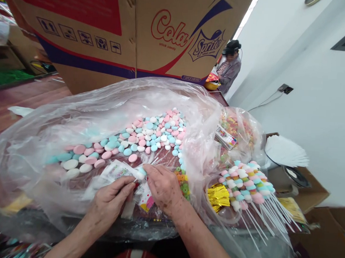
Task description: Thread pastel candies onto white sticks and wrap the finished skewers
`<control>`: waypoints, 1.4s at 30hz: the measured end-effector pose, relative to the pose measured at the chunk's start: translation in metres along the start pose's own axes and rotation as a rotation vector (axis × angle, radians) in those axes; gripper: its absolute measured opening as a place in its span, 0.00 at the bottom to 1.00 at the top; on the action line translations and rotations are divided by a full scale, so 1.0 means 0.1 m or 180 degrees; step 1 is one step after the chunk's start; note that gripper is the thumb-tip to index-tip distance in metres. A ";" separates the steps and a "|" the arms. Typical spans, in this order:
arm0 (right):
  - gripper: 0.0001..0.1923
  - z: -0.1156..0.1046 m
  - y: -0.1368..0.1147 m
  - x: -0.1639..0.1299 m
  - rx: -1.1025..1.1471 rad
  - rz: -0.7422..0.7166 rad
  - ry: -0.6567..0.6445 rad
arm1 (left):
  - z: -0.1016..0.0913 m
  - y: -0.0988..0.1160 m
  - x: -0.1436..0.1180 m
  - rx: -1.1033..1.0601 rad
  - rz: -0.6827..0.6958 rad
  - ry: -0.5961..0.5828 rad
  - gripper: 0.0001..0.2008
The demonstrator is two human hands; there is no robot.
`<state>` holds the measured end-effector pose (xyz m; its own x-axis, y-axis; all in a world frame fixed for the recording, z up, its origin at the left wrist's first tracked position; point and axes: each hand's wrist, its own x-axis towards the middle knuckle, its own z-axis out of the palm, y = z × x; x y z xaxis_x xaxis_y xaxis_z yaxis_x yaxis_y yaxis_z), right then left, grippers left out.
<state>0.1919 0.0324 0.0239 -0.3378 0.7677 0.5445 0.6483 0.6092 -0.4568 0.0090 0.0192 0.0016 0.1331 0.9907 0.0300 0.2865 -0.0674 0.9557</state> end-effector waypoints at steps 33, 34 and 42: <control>0.14 0.15 0.60 0.83 -0.0012 0.0649 -0.1306 | 0.04 -0.03 -0.03 -0.0800 -0.0575 0.0292 0.17; 0.14 0.17 0.60 0.85 -0.0063 0.0544 -0.1398 | 0.04 -0.03 -0.03 -0.0794 -0.0571 0.0304 0.17; 0.12 0.24 0.50 0.84 -0.0525 0.0831 -0.1443 | 0.02 0.01 -0.03 -0.0778 -0.0570 0.0279 0.17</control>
<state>0.1797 0.1325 0.0303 -0.3879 0.9201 0.0534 0.8360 0.3757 -0.4000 0.0110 0.0157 0.0016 0.0157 0.9914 -0.1301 0.0599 0.1290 0.9898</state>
